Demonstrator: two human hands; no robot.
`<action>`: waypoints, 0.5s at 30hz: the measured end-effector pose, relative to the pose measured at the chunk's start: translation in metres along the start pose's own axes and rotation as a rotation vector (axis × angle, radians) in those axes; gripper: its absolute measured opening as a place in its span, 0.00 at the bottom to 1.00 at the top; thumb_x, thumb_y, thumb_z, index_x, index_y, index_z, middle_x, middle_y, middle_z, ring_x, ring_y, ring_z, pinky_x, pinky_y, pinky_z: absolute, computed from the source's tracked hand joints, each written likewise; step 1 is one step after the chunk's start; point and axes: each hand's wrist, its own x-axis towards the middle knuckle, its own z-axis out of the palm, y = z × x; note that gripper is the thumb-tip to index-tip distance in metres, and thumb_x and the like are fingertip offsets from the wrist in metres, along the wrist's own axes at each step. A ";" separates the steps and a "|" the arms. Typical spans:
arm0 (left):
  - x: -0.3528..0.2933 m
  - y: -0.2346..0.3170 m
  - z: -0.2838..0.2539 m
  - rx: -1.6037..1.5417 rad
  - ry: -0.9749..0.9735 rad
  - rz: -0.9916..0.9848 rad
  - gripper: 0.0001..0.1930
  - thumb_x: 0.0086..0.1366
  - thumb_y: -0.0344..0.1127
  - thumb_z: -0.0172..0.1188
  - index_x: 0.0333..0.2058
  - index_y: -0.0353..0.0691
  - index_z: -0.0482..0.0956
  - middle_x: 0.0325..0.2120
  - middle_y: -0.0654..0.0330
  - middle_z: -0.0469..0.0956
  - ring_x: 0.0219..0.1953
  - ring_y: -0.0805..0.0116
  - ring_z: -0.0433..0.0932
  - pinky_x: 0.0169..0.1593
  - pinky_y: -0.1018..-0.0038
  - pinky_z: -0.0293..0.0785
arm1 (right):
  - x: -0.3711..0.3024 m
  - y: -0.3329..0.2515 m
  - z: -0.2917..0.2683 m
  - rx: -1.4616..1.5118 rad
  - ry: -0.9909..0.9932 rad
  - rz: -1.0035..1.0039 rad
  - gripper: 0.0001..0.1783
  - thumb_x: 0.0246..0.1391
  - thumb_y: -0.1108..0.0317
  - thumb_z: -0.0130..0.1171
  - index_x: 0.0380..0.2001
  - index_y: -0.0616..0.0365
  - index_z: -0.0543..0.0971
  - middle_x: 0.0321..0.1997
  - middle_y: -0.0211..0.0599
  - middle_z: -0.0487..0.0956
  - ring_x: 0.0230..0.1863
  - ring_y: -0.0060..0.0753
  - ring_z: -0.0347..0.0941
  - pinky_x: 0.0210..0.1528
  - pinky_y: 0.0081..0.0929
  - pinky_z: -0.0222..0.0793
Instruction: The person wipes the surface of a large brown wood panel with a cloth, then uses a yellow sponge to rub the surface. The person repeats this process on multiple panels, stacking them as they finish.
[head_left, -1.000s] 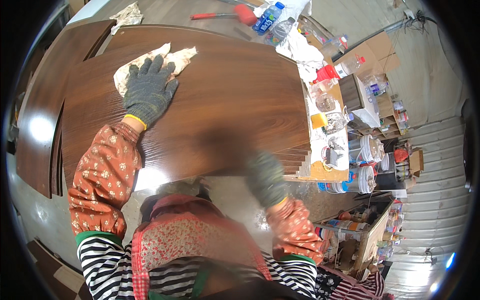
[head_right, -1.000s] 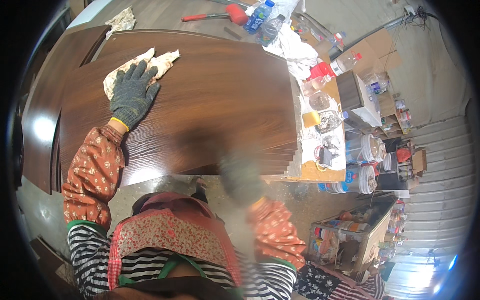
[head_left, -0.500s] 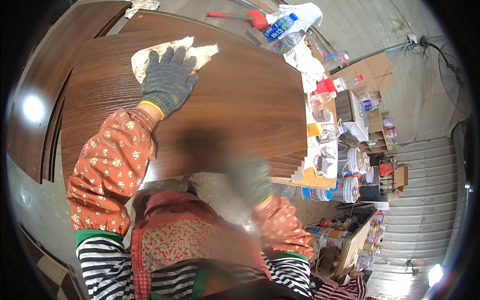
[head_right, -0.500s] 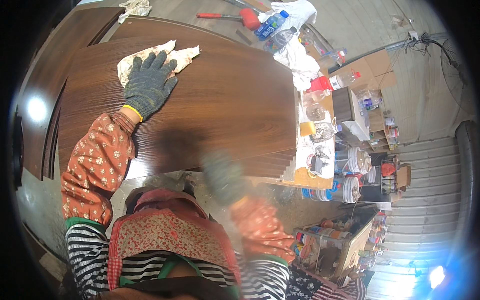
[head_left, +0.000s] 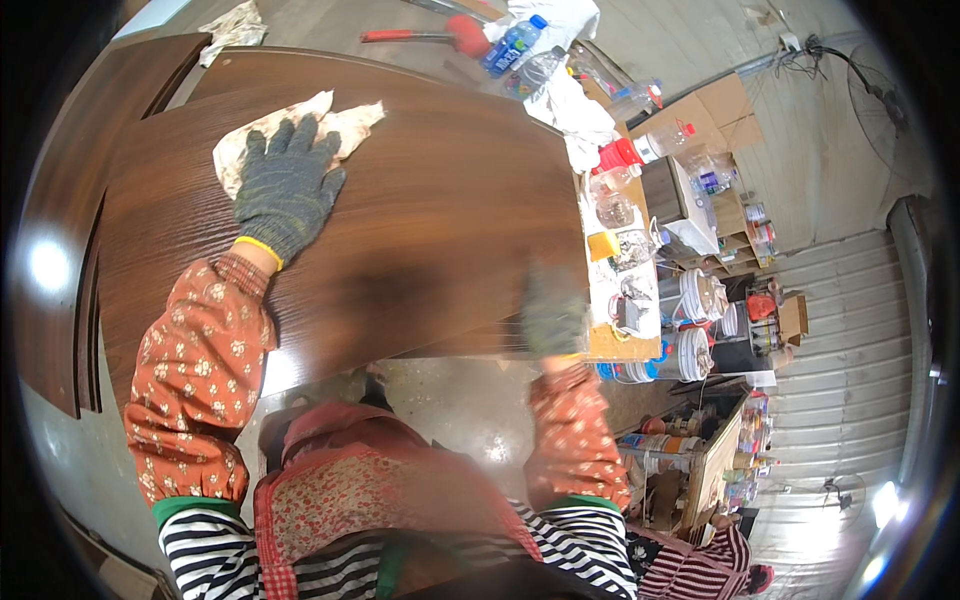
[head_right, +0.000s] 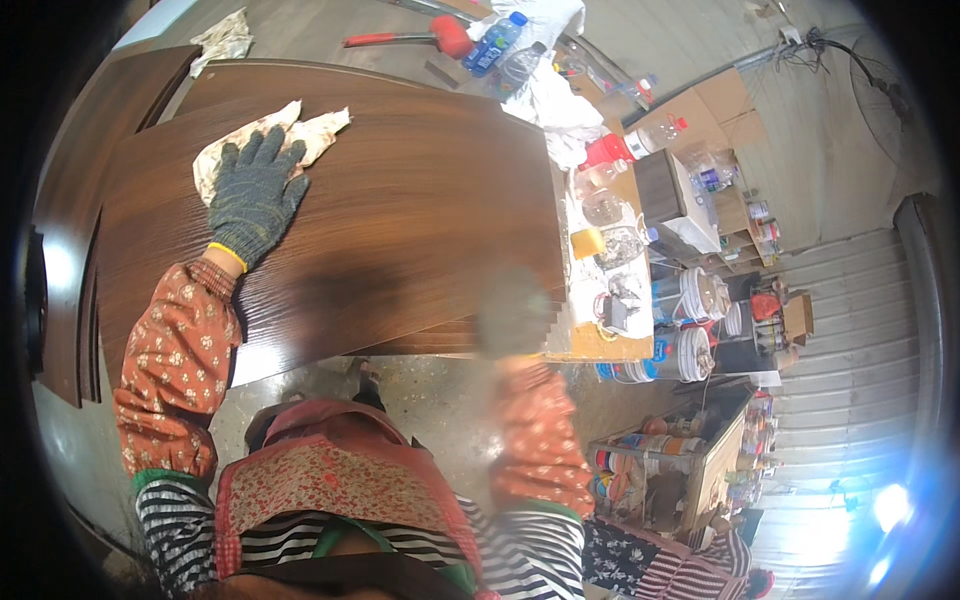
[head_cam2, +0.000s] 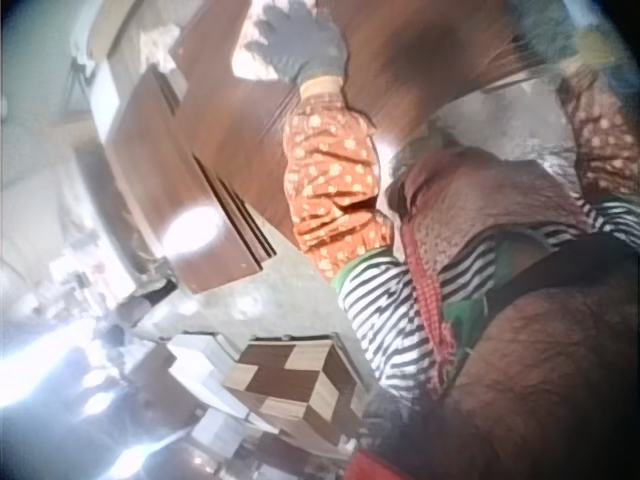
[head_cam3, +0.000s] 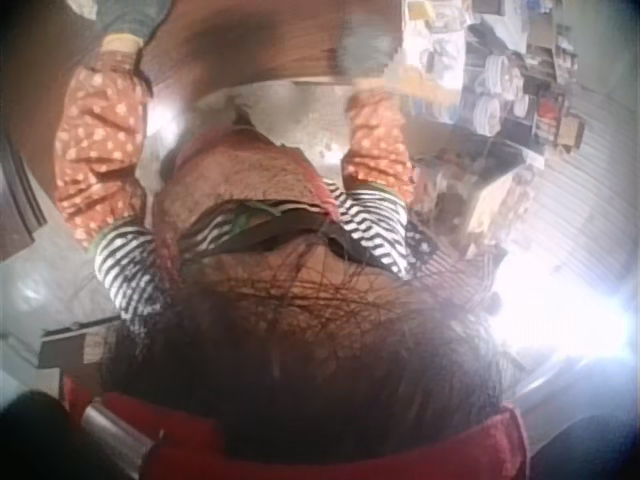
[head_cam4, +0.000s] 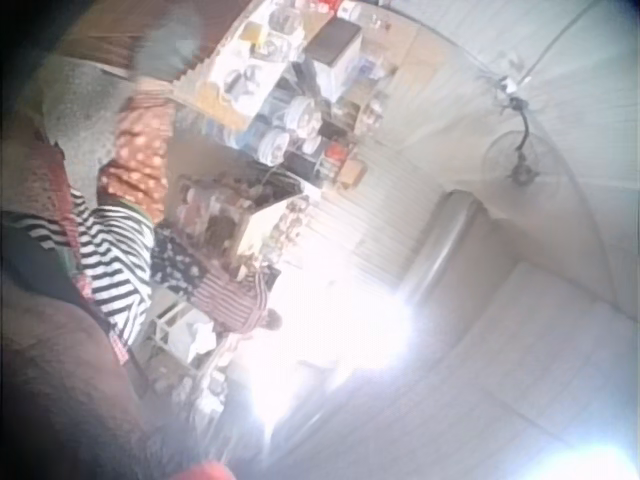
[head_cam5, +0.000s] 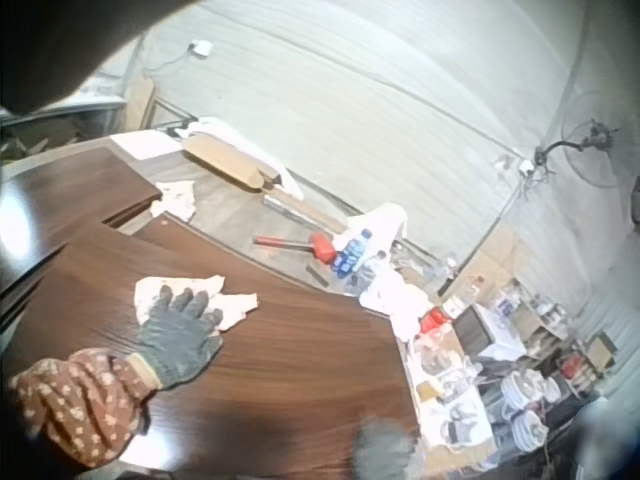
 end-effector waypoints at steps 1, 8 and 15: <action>0.000 0.000 0.000 0.007 0.005 0.006 0.26 0.68 0.49 0.56 0.61 0.47 0.74 0.66 0.51 0.67 0.67 0.48 0.65 0.68 0.44 0.56 | 0.002 0.020 0.023 0.272 -0.268 0.183 0.16 0.70 0.55 0.48 0.46 0.52 0.79 0.31 0.35 0.77 0.31 0.39 0.77 0.33 0.44 0.75; 0.002 0.001 -0.002 0.013 -0.016 -0.004 0.26 0.67 0.49 0.58 0.61 0.47 0.75 0.66 0.50 0.67 0.67 0.48 0.65 0.69 0.45 0.54 | -0.031 0.025 0.048 0.283 0.041 0.024 0.17 0.60 0.67 0.55 0.51 0.54 0.79 0.32 0.47 0.82 0.31 0.54 0.79 0.33 0.48 0.76; 0.002 -0.001 0.005 0.000 0.038 0.018 0.25 0.67 0.48 0.59 0.60 0.49 0.75 0.64 0.53 0.68 0.67 0.50 0.65 0.69 0.45 0.54 | -0.012 0.042 0.031 0.660 -0.192 0.140 0.14 0.56 0.70 0.58 0.46 0.56 0.79 0.33 0.50 0.81 0.35 0.55 0.80 0.39 0.51 0.76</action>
